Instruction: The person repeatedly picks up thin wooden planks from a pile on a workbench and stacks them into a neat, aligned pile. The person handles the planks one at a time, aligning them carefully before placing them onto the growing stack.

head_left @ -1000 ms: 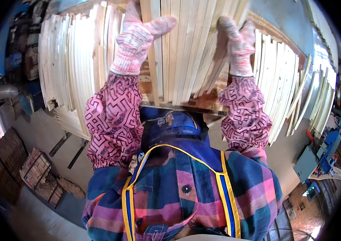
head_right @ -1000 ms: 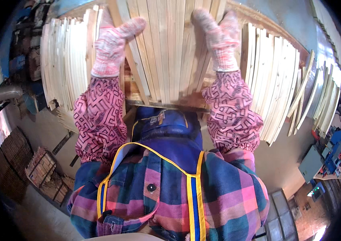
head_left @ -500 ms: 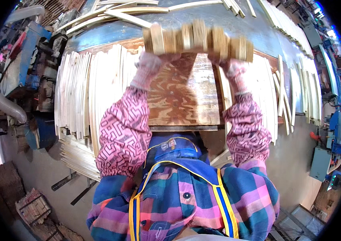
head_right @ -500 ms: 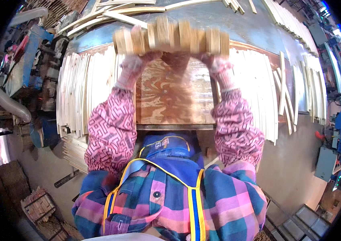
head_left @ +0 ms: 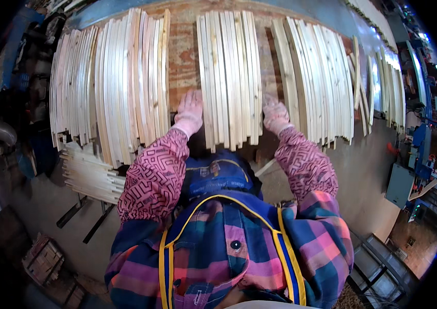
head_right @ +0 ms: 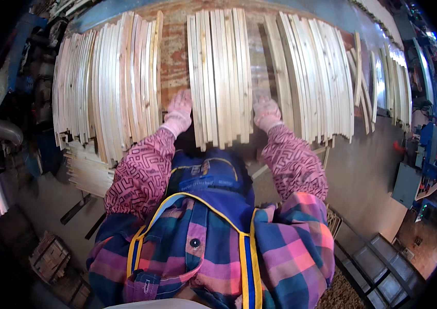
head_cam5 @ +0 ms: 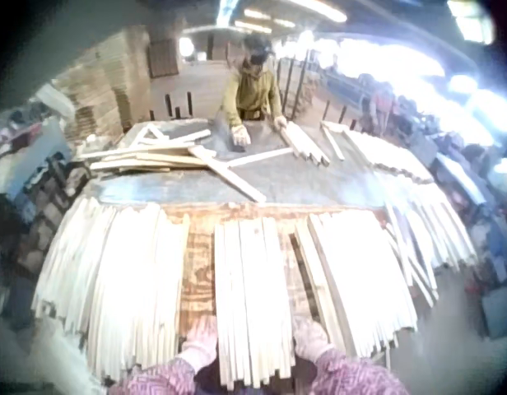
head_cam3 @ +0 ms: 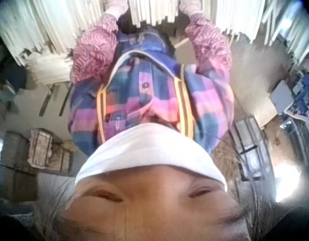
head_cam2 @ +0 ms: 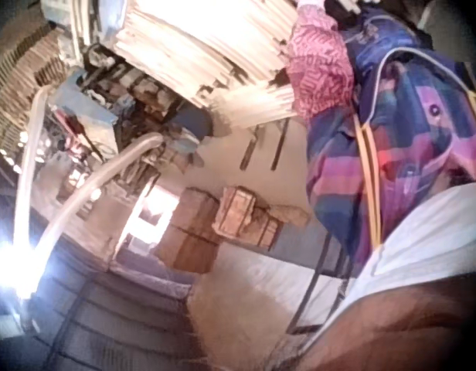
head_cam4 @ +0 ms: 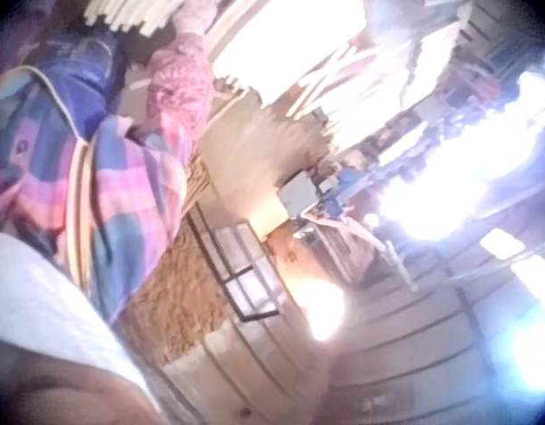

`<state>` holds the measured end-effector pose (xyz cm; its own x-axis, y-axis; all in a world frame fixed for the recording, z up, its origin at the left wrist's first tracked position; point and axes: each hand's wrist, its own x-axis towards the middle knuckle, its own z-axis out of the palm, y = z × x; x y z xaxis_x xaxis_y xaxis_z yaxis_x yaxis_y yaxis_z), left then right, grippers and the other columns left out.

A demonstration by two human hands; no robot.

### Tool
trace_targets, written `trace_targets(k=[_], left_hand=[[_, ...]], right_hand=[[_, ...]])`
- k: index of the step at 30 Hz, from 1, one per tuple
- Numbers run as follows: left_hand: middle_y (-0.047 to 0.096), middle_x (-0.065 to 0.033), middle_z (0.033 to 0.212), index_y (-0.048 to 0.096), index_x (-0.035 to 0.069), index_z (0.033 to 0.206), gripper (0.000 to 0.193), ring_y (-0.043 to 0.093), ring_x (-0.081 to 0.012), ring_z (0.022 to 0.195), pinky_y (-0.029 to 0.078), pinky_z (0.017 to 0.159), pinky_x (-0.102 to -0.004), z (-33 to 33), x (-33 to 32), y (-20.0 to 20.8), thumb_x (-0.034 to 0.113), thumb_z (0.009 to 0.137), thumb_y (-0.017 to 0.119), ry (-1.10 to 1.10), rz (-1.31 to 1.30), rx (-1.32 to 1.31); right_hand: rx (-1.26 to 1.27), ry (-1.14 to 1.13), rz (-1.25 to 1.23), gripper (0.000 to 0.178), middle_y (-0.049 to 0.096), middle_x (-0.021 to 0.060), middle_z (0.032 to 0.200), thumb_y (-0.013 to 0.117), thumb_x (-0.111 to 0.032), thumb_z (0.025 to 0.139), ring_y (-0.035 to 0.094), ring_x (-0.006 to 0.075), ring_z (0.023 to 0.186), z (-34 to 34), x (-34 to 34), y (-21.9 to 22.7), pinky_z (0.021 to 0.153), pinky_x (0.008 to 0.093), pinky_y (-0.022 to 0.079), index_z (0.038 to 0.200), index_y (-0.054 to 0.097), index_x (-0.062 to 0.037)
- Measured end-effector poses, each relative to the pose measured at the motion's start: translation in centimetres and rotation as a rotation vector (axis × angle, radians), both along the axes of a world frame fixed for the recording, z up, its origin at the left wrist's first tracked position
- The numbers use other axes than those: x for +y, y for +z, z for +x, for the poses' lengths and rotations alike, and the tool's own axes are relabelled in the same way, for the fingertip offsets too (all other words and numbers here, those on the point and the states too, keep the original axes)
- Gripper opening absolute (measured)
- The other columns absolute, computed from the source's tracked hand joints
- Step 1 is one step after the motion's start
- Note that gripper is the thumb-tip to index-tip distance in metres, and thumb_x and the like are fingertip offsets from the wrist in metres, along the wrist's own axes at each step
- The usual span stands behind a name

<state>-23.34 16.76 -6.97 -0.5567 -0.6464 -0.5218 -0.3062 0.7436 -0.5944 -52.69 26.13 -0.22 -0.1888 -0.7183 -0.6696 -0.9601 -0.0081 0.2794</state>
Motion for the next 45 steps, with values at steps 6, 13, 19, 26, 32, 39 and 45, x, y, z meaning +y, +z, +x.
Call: trace_targets(k=[6,13,19,26,32,39,45], left_hand=[[0.055,-0.018,0.139,0.044,0.008,0.145,0.052,0.054,-0.0305,0.128,0.041,0.108,-0.0366,1.6,-0.7,1.2,0.022,0.097,0.057,0.965,0.595,1.376],[0.045,-0.0165,0.149,0.033,0.007,0.152,0.063,0.05,-0.0289,0.133,0.041,0.111,-0.036,1.4,0.9,0.6,0.017,0.096,0.061,0.967,0.594,1.923],[0.029,-0.0155,0.159,0.019,0.009,0.157,0.071,0.035,-0.0287,0.143,0.033,0.115,-0.0411,-2.6,0.2,-2.1,0.009,0.096,0.056,0.871,0.516,2.162],[0.046,-0.0176,0.145,0.016,0.013,0.155,0.086,0.052,-0.033,0.128,0.043,0.109,-0.0445,-0.8,0.6,-0.4,0.01,0.088,0.069,1.453,1.573,2.164],[0.058,-0.0115,0.131,0.035,0.011,0.148,0.08,0.059,-0.0258,0.118,0.051,0.1,-0.0423,-0.6,5.2,8.6,0.016,0.082,0.079,1.463,1.612,2.008],[0.057,-0.0114,0.131,0.028,0.012,0.151,0.087,0.06,-0.0245,0.115,0.052,0.097,-0.0388,-12.5,7.3,13.5,0.02,0.082,0.081,1.153,1.616,2.071],[0.045,-0.0158,0.145,0.01,0.007,0.157,0.101,0.049,-0.0259,0.129,0.044,0.106,-0.0391,-30.4,10.3,18.3,0.03,0.086,0.079,0.971,1.641,2.067]], right_hand=[[-0.278,-0.876,-0.3,0.044,0.068,0.0136,0.115,0.056,-0.015,0.096,0.066,0.0281,0.108,-1.9,-3.5,-0.7,0.089,0.0355,0.057,0.14,0.054,-0.0107],[-0.863,-0.617,-1.154,0.041,0.064,0.0213,0.126,0.061,-0.027,0.095,0.059,0.0348,0.12,-2.6,-0.8,-3.7,0.104,0.0391,0.045,0.132,0.061,-0.0087],[-0.677,-0.729,-0.963,0.067,0.047,0.016,0.149,0.067,-0.028,0.09,0.043,0.0335,0.138,3.0,-2.5,-2.0,0.113,0.0405,0.036,0.15,0.04,-0.0137],[-1.405,-1.063,-0.62,0.096,0.052,0.0203,0.14,0.079,-0.026,0.079,0.049,0.029,0.129,3.1,-0.8,-0.2,0.111,0.0354,0.036,0.154,0.024,0.0005],[-1.586,-1.128,-0.573,0.108,0.047,0.0208,0.145,0.085,-0.027,0.072,0.044,0.0281,0.134,3.4,3.2,4.6,0.112,0.0358,0.035,0.156,0.021,-0.0033],[-1.738,-1.211,-0.71,0.107,0.047,0.0129,0.146,0.077,-0.005,0.072,0.061,0.0223,0.107,-7.8,7.4,11.4,0.089,0.032,0.052,0.159,0.016,-0.0101],[-1.637,-1.321,-0.735,0.1,0.047,0.0072,0.144,0.066,0.0,0.073,0.063,0.0124,0.089,-24.4,10.5,20.4,0.079,0.0283,0.054,0.159,0.018,-0.0143]])
